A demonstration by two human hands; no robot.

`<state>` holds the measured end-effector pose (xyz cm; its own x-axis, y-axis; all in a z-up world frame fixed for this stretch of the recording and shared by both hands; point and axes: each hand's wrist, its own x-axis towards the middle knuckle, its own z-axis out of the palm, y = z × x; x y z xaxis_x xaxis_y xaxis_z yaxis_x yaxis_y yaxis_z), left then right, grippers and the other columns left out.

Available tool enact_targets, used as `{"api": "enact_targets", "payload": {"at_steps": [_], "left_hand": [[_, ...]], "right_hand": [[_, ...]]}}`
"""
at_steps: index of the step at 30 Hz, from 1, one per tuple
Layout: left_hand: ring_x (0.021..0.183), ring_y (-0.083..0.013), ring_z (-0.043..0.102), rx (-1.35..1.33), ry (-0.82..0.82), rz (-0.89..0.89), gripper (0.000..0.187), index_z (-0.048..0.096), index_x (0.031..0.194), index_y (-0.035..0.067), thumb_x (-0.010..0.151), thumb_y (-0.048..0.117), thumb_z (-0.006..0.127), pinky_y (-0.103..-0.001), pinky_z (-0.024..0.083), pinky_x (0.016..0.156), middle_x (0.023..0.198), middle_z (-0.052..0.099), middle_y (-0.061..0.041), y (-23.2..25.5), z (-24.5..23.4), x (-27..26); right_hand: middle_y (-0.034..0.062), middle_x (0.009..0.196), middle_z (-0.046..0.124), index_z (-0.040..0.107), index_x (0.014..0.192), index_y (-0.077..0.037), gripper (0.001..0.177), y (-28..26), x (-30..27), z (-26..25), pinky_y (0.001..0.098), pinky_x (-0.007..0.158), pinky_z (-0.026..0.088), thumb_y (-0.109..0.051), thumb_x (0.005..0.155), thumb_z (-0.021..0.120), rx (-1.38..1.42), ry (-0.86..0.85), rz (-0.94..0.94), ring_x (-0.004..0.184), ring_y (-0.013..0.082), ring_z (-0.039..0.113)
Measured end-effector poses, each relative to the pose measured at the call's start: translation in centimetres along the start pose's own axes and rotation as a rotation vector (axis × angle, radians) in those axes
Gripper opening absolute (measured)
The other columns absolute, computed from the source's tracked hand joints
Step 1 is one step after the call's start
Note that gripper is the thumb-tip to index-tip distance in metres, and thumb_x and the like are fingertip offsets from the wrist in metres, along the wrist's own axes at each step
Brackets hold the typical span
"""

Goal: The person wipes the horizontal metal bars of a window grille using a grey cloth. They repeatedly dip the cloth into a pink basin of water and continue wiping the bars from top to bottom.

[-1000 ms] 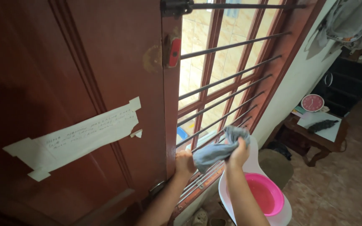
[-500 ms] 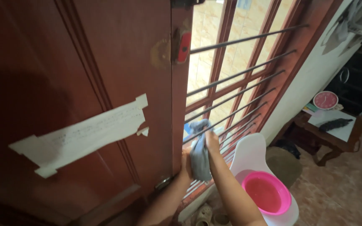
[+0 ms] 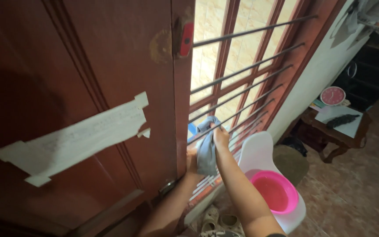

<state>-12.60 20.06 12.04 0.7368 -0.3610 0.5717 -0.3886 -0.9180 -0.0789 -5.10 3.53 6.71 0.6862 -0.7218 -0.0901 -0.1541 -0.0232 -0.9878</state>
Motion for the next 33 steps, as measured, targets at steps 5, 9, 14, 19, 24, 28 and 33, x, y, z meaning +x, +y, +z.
{"api": "enact_targets", "payload": {"at_steps": [5, 9, 14, 19, 24, 28, 33], "left_hand": [[0.062, -0.0169, 0.052, -0.032, 0.036, -0.038, 0.022, 0.056, 0.077, 0.011, 0.091, 0.01, 0.039, -0.025, 0.039, 0.06, 0.071, 0.05, 0.0, 0.9, 4.5, 2.0], [0.064, -0.0162, 0.052, -0.075, 0.037, -0.078, 0.026, 0.056, 0.078, 0.009, 0.093, 0.008, 0.036, -0.023, 0.039, 0.062, 0.073, 0.05, 0.0, 2.2, 6.7, 1.5], [0.066, -0.0153, 0.052, -0.118, 0.011, -0.107, 0.03, 0.056, 0.079, 0.008, 0.096, 0.005, 0.031, -0.02, 0.04, 0.065, 0.075, 0.05, 0.001, 3.0, 15.7, -2.5], [0.056, -0.0229, 0.051, 0.135, 0.095, 0.061, 0.005, 0.058, 0.078, 0.017, 0.08, 0.017, 0.053, -0.042, 0.035, 0.044, 0.064, 0.054, -0.006, 4.5, 19.9, -2.2], [0.065, -0.0292, 0.055, 0.0, 0.009, 0.17, 0.024, 0.057, 0.087, 0.013, 0.073, 0.031, 0.056, -0.048, 0.042, 0.061, 0.077, 0.059, -0.012, 3.2, 12.7, -2.9], [0.07, -0.0283, 0.055, -0.168, -0.016, 0.054, 0.038, 0.059, 0.091, 0.01, 0.074, 0.044, 0.062, -0.047, 0.044, 0.068, 0.078, 0.057, -0.01, 4.3, 13.9, -3.0], [0.064, -0.0333, 0.055, -0.437, 0.059, 0.018, 0.072, 0.062, 0.091, 0.003, 0.083, 0.074, 0.051, -0.05, 0.042, 0.068, 0.073, 0.057, -0.015, 2.9, 7.4, -3.3]], "right_hand": [[0.0152, 0.103, 0.077, 0.08, 0.108, -0.008, 0.041, -1.9, -4.5, 0.3, 0.0424, 0.093, 0.052, -0.034, 0.077, 0.084, 0.132, -0.1, -0.119, 0.105, 0.0258, 0.07], [0.0011, 0.095, 0.079, 0.082, 0.107, -0.023, 0.035, -1.4, -4.5, 0.8, 0.0315, 0.089, 0.055, -0.032, 0.073, 0.091, -0.027, -0.287, -0.16, 0.098, 0.0163, 0.074], [0.013, 0.105, 0.077, 0.08, 0.108, -0.011, 0.04, -1.9, -6.0, -2.3, 0.0391, 0.098, 0.053, -0.032, 0.076, 0.09, 0.057, -0.295, -0.068, 0.103, 0.023, 0.071], [0.0278, 0.143, 0.06, 0.066, 0.131, 0.005, 0.063, -4.3, -9.3, -6.6, 0.0479, 0.123, 0.031, -0.042, 0.09, 0.074, 0.04, -0.194, 0.077, 0.142, 0.039, 0.049], [0.017, 0.137, 0.066, 0.065, 0.136, -0.003, 0.062, -4.4, -9.9, -7.1, 0.0403, 0.112, 0.047, -0.04, 0.087, 0.077, 0.593, -0.04, 0.275, 0.13, 0.0263, 0.06], [0.0117, 0.139, 0.065, 0.064, 0.137, -0.009, 0.059, 1.9, -7.9, -8.7, 0.0374, 0.111, 0.048, -0.044, 0.091, 0.074, 0.661, 0.004, 0.295, 0.132, 0.0239, 0.058], [0.0142, 0.13, 0.069, 0.069, 0.13, -0.012, 0.062, 12.0, -4.3, -7.3, 0.045, 0.108, 0.051, -0.054, 0.086, 0.073, 0.637, -0.048, 0.472, 0.122, 0.0281, 0.064]]}}
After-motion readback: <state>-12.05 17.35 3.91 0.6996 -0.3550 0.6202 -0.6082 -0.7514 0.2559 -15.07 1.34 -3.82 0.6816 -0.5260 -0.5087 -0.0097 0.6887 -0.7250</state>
